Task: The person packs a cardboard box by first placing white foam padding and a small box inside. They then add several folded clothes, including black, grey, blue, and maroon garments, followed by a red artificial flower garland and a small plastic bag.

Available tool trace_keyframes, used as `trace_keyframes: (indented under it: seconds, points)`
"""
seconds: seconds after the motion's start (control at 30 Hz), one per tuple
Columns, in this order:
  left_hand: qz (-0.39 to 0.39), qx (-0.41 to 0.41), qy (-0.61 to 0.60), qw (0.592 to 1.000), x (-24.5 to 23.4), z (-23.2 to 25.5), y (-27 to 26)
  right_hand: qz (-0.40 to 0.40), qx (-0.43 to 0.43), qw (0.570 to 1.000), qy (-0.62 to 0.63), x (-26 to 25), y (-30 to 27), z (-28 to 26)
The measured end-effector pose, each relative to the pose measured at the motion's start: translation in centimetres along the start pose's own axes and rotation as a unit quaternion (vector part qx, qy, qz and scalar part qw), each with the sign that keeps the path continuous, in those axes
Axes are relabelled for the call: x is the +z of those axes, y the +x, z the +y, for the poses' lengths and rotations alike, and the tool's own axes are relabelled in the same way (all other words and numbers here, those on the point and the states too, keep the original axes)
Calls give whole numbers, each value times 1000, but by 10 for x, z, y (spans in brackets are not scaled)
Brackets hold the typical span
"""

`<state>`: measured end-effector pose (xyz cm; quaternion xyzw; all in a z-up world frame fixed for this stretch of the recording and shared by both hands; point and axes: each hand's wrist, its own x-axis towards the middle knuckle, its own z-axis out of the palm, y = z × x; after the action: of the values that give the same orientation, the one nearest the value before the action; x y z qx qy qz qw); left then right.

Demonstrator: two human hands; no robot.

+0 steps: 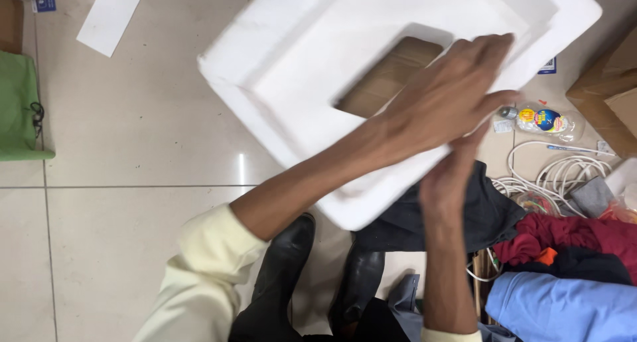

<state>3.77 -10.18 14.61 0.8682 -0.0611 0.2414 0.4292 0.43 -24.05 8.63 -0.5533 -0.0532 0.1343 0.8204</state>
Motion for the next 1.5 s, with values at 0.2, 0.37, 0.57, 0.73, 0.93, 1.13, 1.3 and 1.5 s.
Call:
trace_keyframes:
  seconds: [0.2,0.37,0.57,0.73,0.93,1.13,1.3,1.5]
  points:
    - [116,-37,240,963,-70,-65,-24,74,13,995,-73,-81,70,-35]
    - [77,-248,144,955,-122,-121,-28,45,53,976,-206,-76,141,-41]
    - [-75,-377,-62,921,-108,-156,-40,-102,-75,890,-438,-70,118,-6]
    - [2,-186,35,982,-90,-177,-60,-152,-32,919,-361,-80,112,-9]
    - [-58,-211,189,957,-87,-175,-63,-149,-54,912,-377,-67,102,-9]
    - [-22,-159,235,959,-77,-195,-70,-92,-96,884,-448,-60,101,8]
    - [-26,-179,242,953,-74,-191,-65,-77,-101,888,-441,-66,106,17]
    - [-38,-204,199,958,-83,-186,-63,-74,-90,899,-421,-77,112,16]
